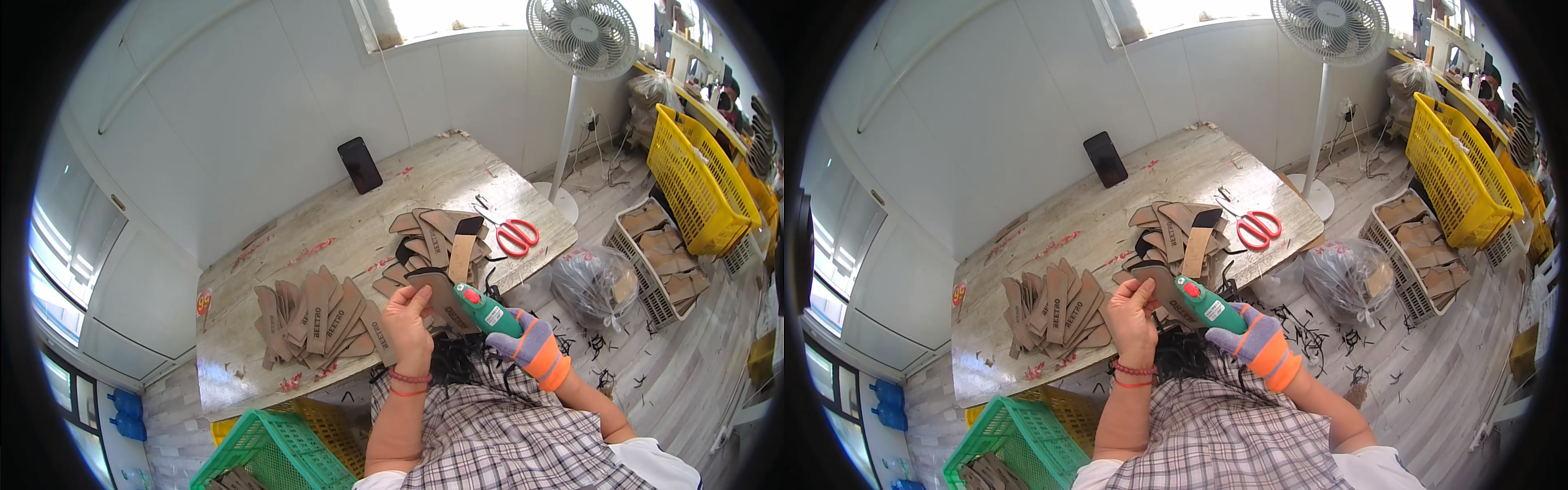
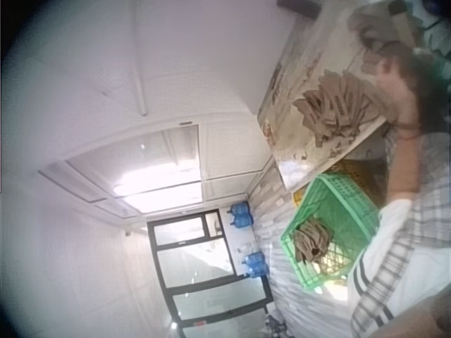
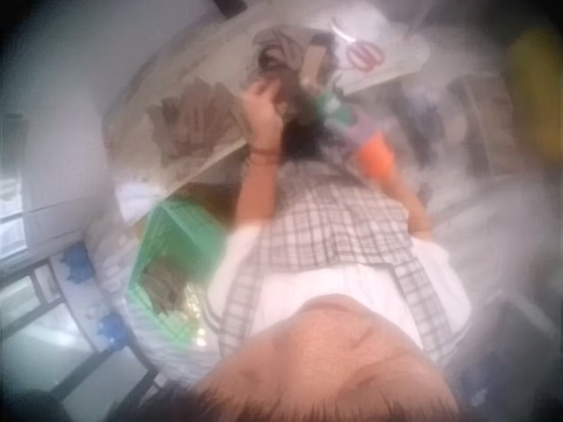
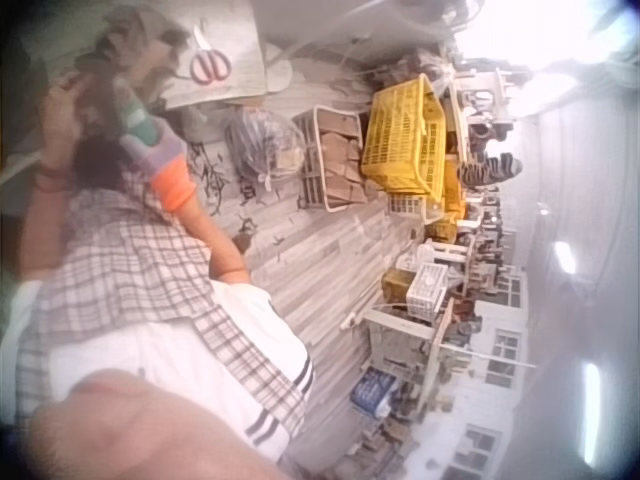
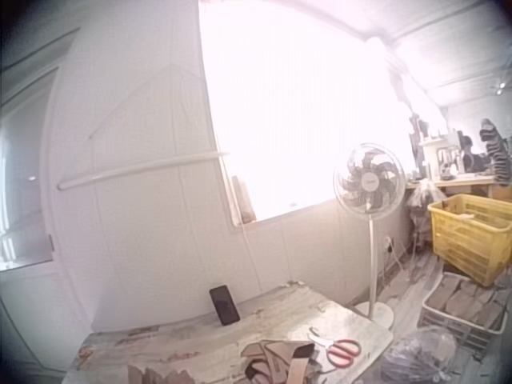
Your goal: The person uses a handheld rotary tool to grind the edges of small cardboard pieces. They pick up each piece from a pile on the table, hold it with the left hand, and apply the tool with the right hand, then place the piece back on the table. The process is repeated continuously.
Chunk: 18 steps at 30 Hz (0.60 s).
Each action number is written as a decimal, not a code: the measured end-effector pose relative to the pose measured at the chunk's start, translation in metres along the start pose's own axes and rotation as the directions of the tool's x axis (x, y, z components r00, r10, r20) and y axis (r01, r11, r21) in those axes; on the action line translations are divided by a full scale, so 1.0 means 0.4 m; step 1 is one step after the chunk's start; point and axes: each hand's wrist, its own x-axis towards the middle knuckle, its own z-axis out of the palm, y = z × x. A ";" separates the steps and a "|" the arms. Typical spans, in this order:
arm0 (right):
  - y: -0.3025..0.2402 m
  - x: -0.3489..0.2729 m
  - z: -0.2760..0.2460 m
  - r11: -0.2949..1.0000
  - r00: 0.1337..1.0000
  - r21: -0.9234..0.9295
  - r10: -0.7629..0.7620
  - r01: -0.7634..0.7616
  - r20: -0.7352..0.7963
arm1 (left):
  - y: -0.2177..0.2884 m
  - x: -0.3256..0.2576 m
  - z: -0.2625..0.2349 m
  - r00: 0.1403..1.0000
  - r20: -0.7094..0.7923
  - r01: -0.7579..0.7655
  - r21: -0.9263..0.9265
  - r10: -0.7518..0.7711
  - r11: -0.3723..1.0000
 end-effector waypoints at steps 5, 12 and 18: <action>-0.014 0.002 -0.010 0.996 0.999 -0.077 -0.050 0.051 0.016 | 0.003 -0.008 -0.006 0.999 0.042 -0.002 0.074 -0.001 0.997; -0.002 0.003 -0.021 0.985 0.999 -0.169 -0.036 0.042 0.040 | 0.021 0.005 -0.007 0.993 0.025 -0.118 0.132 0.115 0.984; -0.017 -0.001 -0.018 0.983 0.996 -0.179 -0.023 0.039 0.089 | 0.055 0.002 -0.001 0.985 0.046 -0.174 0.239 0.168 0.955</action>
